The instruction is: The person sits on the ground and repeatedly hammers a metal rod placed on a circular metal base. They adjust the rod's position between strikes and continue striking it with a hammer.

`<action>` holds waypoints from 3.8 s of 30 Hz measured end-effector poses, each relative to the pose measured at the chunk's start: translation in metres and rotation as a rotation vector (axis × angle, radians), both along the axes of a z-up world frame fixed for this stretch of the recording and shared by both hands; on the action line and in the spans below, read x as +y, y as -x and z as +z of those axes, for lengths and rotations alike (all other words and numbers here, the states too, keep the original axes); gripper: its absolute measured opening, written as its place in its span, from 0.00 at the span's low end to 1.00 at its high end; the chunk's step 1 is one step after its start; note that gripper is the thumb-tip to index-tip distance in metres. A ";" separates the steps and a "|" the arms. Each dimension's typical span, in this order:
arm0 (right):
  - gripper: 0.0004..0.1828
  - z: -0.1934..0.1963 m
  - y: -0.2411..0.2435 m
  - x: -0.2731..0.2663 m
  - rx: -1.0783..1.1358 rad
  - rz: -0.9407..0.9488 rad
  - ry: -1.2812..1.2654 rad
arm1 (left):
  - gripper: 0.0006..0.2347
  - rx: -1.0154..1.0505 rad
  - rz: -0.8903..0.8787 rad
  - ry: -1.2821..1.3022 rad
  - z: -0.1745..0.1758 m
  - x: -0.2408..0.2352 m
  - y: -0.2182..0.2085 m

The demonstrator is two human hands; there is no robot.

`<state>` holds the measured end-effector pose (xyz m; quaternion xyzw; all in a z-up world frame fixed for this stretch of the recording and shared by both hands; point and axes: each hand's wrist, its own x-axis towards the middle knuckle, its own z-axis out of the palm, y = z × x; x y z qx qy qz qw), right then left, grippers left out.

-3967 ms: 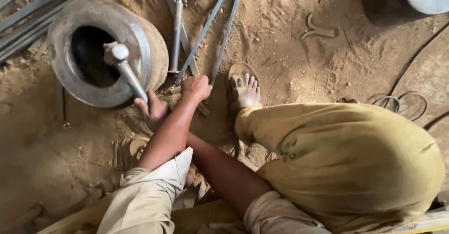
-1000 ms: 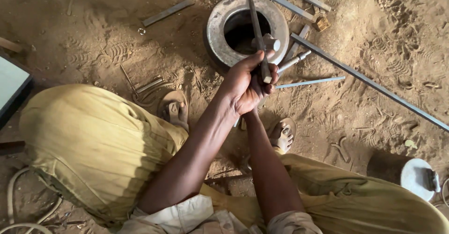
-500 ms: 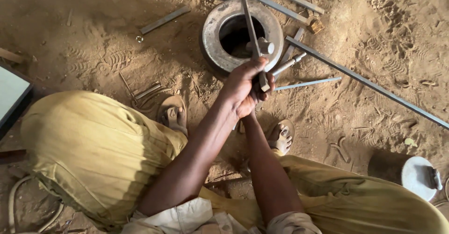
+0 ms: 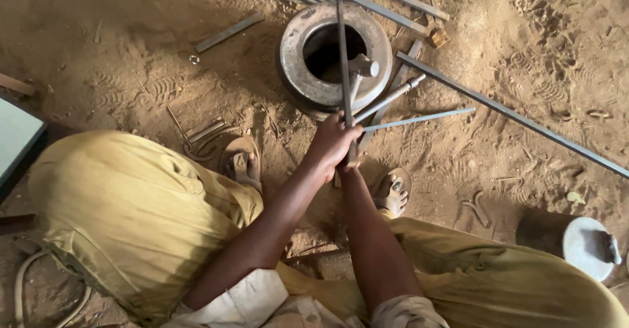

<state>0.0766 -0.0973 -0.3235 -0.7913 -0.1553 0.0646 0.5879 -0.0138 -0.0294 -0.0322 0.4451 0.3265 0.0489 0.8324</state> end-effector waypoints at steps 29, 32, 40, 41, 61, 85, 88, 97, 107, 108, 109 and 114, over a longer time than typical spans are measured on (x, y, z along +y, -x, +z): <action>0.17 0.165 -0.008 0.019 0.885 0.048 -0.234 | 0.14 0.352 -0.012 -0.508 -0.184 0.019 0.028; 0.15 0.190 -0.007 0.022 0.852 0.033 -0.369 | 0.12 0.524 -0.002 -0.676 -0.170 0.011 0.031; 0.20 0.299 -0.069 0.036 -0.060 0.196 -0.392 | 0.15 0.570 0.013 -0.945 -0.137 -0.009 0.030; 0.21 0.306 -0.082 0.044 -0.174 0.249 -0.465 | 0.16 0.605 -0.030 -0.880 -0.133 -0.010 0.028; 0.21 0.293 -0.114 0.056 0.054 0.153 -0.130 | 0.18 0.683 -0.094 -0.771 -0.121 -0.013 0.029; 0.26 0.196 -0.105 0.010 0.397 0.050 0.226 | 0.15 0.465 -0.031 -0.681 -0.165 0.001 0.008; 0.26 0.181 -0.098 0.001 0.309 0.002 0.356 | 0.14 0.192 0.049 -0.574 -0.163 0.008 -0.007; 0.26 0.112 -0.074 -0.029 0.281 0.029 0.270 | 0.18 -0.439 -0.218 0.675 -0.017 0.045 0.011; 0.13 0.090 -0.072 -0.038 0.442 0.240 -0.181 | 0.16 -0.633 -0.246 0.647 0.016 0.046 0.004; 0.11 0.092 -0.070 -0.038 0.337 0.265 -0.082 | 0.16 -0.630 -0.251 0.655 0.015 0.047 0.002; 0.10 0.094 -0.066 -0.039 0.234 0.287 0.017 | 0.16 -0.624 -0.257 0.665 0.014 0.047 0.001; 0.08 0.084 -0.068 -0.036 -0.108 0.271 0.128 | 0.16 -0.588 -0.238 0.630 0.015 0.046 -0.001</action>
